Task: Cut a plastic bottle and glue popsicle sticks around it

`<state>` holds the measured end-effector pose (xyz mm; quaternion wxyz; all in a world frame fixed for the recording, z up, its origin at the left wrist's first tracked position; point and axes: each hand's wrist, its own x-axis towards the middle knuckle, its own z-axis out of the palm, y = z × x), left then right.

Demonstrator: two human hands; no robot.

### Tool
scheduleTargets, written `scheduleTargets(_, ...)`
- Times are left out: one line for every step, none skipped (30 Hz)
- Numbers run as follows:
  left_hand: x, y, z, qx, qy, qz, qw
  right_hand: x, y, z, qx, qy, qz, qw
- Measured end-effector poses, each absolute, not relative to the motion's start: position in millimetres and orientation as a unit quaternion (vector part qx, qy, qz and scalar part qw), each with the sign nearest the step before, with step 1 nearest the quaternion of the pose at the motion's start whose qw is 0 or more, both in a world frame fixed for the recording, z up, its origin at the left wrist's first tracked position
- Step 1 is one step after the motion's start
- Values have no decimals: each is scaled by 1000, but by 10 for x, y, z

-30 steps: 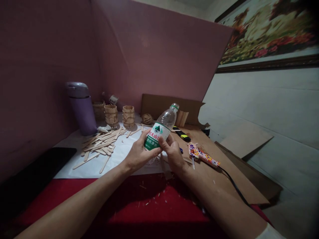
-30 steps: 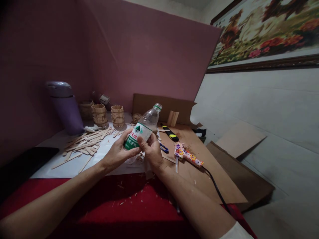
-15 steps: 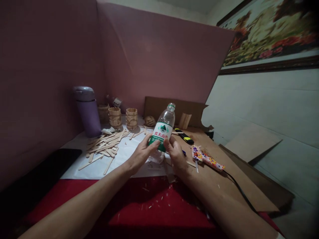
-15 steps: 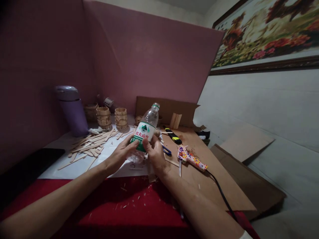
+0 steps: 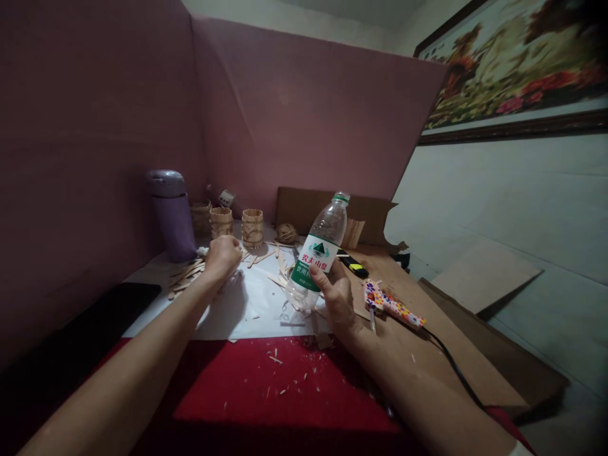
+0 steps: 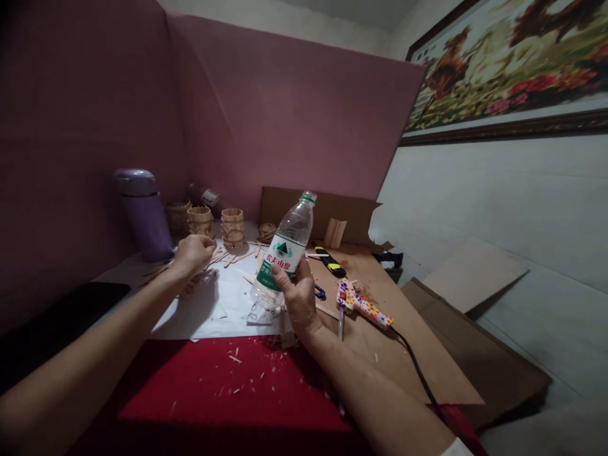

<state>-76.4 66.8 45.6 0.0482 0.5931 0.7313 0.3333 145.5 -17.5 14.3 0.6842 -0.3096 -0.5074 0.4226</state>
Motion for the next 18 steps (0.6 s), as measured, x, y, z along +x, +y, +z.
scheduleTargets(-800,707,478,586,746,312,43,1455,-179,147,-312,-511,421,682)
scheduleTargets(-823,739,488,580,759,293,37,1455,-182,149,-316,-514,420,678)
scheduleTargets(-835,767,487,575,771,273,33,1456,-184,150,-323,-516,417,675)
scheduleTargets(-838,791,474,571,780,253,30,1458,-185,150,-330,-516,415,673)
scheduleTargets(-836,811,451,569,788,235,28,1460,-184,149,-335,-516,412,672)
scheduleTargets(-831,829,420,569,792,220,26,1464,-182,149,-338,-516,410,672)
scheduleTargets(-826,843,385,569,795,206,23,1467,-180,149,-339,-517,408,672)
scheduleTargets(-823,855,349,570,798,196,20,1471,-178,149,-338,-519,406,672)
scheduleTargets(-823,866,314,570,800,189,16,1475,-177,151,-336,-521,406,672)
scheduleTargets(-825,874,283,569,801,183,13,1478,-178,153,-334,-523,406,670)
scheduleTargets(-829,880,258,568,803,179,11,1480,-179,155,-333,-524,407,669)
scheduleTargets(-834,885,239,568,804,176,10,1482,-182,158,-335,-525,408,668)
scheduleTargets(-840,888,225,568,804,175,10,1483,-185,161,-338,-527,408,665)
scheduleTargets(-844,891,216,568,804,176,11,1484,-187,163,-342,-528,407,662)
scheduleTargets(-847,893,210,567,804,178,12,1483,-189,164,-346,-530,406,659)
scheduleTargets(-848,895,205,567,803,182,14,1481,-190,164,-348,-532,406,657)
scheduleTargets(-847,897,201,566,802,187,17,1478,-190,163,-347,-532,404,658)
scheduleTargets(-846,898,197,565,801,194,21,1475,-189,160,-345,-530,404,660)
